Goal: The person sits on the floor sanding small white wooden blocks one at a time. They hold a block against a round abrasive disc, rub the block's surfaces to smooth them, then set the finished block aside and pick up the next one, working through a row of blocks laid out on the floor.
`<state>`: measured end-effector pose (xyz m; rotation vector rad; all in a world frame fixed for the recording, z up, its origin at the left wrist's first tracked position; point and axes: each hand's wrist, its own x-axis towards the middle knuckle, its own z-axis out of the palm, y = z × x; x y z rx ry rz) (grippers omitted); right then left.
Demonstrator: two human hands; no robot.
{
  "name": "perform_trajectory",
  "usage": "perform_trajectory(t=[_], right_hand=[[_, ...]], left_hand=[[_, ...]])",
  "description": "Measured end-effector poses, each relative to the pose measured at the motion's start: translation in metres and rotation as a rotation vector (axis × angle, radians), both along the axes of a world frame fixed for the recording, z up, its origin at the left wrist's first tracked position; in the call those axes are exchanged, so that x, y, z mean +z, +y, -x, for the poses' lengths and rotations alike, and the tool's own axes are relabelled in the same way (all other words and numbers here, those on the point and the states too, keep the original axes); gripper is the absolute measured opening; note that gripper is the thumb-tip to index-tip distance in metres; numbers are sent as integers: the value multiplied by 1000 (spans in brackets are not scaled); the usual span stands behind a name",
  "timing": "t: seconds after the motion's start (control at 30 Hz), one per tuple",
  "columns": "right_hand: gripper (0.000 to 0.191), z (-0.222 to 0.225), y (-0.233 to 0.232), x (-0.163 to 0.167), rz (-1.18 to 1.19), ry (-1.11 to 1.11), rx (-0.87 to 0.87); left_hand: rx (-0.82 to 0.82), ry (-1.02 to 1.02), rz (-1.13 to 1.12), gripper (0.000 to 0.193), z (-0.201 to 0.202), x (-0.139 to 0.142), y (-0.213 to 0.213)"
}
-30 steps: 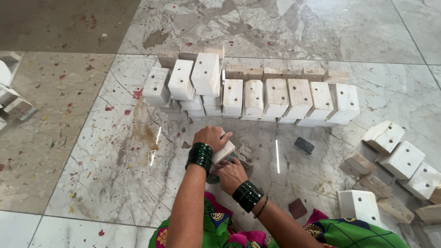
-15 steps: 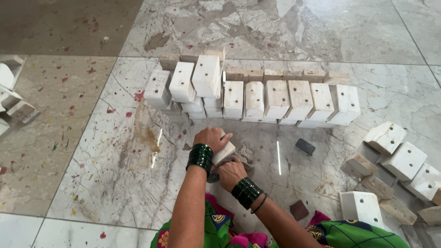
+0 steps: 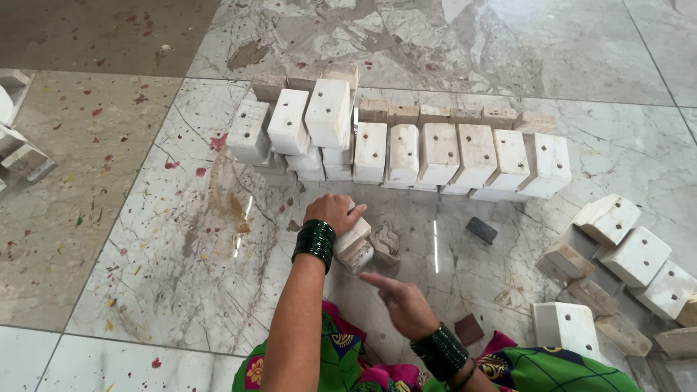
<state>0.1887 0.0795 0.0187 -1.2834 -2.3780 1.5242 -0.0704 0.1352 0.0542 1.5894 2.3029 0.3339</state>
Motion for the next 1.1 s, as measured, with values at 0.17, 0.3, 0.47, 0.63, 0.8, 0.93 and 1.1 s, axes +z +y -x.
perform_trajectory(t=[0.17,0.3,0.47,0.63,0.8,0.93,1.1], right_hand=[[39,-14,14,-57,325,555,-352],[49,-8,22,-76,649,764,-592],[41,19,25,-65,873,962,-675],[38,41,-6,-56,998,1012,-572],[37,43,-12,-50,960,1090,-652],[39,38,-5,-48,953,1012,-559],[40,36,-2,-48,921,1032,-632]], left_hand=[[7,6,23,49,-7,-2,-4],[16,19,-11,48,-6,-2,-11],[31,29,-40,49,2,-10,-35],[17,58,-177,49,10,-27,-61],[40,72,-253,48,8,-34,-69],[70,36,-195,48,5,-32,-73],[106,21,-234,47,0,-32,-73]])
